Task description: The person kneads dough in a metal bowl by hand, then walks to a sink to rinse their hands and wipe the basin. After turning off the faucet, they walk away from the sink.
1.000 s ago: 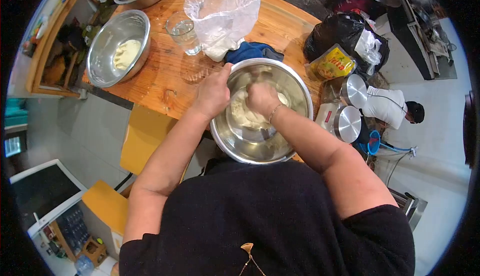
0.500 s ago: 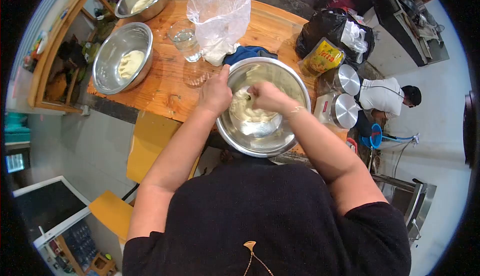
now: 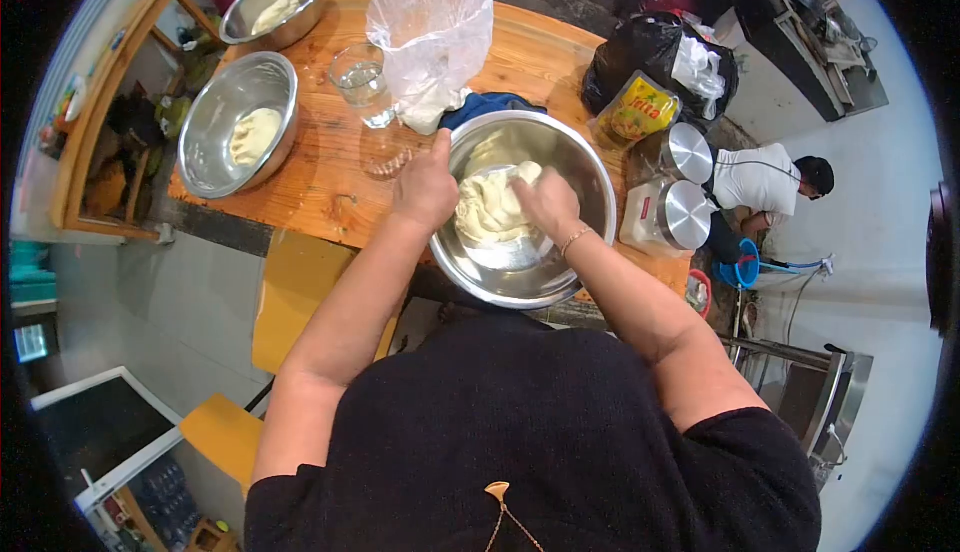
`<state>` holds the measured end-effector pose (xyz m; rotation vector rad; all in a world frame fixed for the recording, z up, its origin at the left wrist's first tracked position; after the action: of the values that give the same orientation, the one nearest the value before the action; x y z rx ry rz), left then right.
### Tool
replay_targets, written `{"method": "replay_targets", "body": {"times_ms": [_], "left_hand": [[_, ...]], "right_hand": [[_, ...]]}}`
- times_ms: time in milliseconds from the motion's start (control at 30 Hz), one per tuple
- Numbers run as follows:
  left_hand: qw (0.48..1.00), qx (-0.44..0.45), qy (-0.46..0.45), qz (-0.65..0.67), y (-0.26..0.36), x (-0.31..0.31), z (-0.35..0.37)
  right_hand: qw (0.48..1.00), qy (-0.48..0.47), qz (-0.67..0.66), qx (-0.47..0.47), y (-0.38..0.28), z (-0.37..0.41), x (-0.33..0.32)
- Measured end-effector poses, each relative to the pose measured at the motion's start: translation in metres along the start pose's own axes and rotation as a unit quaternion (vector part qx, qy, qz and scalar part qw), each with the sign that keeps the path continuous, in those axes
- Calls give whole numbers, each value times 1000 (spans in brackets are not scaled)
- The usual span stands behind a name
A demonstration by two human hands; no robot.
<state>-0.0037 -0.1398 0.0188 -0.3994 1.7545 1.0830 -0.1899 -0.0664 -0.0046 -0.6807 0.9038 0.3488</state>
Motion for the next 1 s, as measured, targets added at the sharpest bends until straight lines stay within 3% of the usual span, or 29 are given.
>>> {"method": "replay_targets", "body": {"times_ms": [67,133,167,200,267,333,500,567,700,733,767,800,833,867,933,1000], "left_hand": [[1000,-1,9,6,1,-1,1],[1000,2,18,10,0,1,1],[999,7,39,5,-1,2,2],[998,11,60,-1,-2,2,3],[999,2,50,18,0,-3,3],[998,-4,40,39,0,-1,3],[997,22,48,60,-2,1,3],[996,41,62,57,-3,2,1],[994,62,67,57,-2,2,-1],[994,61,64,57,-2,2,-1],[995,59,61,56,-1,1,-1],[995,56,59,56,-1,1,-1],[995,54,59,54,-2,1,-1],[994,56,65,62,-2,1,-1],[993,58,71,70,-3,2,0],[994,55,67,72,-2,2,0]], "right_hand": [[997,-5,51,-53,-17,16,-1],[956,-4,147,-254,-42,48,0],[940,-14,139,-310,-42,61,3],[940,-15,140,-312,-38,69,1],[885,-138,274,-349,-30,93,13],[873,-230,348,-254,-16,103,18],[869,-225,393,-197,-2,69,48],[898,-233,345,-139,-16,60,50],[902,-248,335,-113,-31,38,54],[820,-175,428,-336,-45,42,63],[682,-87,490,-537,-52,51,71],[682,-88,488,-538,-57,47,70],[829,-214,361,-371,-60,30,65],[908,-323,205,-173,-55,15,63],[914,-327,187,-149,-47,-4,77],[931,-341,29,124,-32,-15,73]]}}
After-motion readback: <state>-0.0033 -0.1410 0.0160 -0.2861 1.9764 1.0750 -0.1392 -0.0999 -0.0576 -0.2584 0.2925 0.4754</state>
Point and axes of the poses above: each hand's wrist, its own z-axis away from the middle knuckle, its own x-axis out of the palm, y = z × x, the point moved 6 cm from there along -z, towards the middle knuckle, and after that the axes turned 15 degrees about x, right-handed, at the moved point
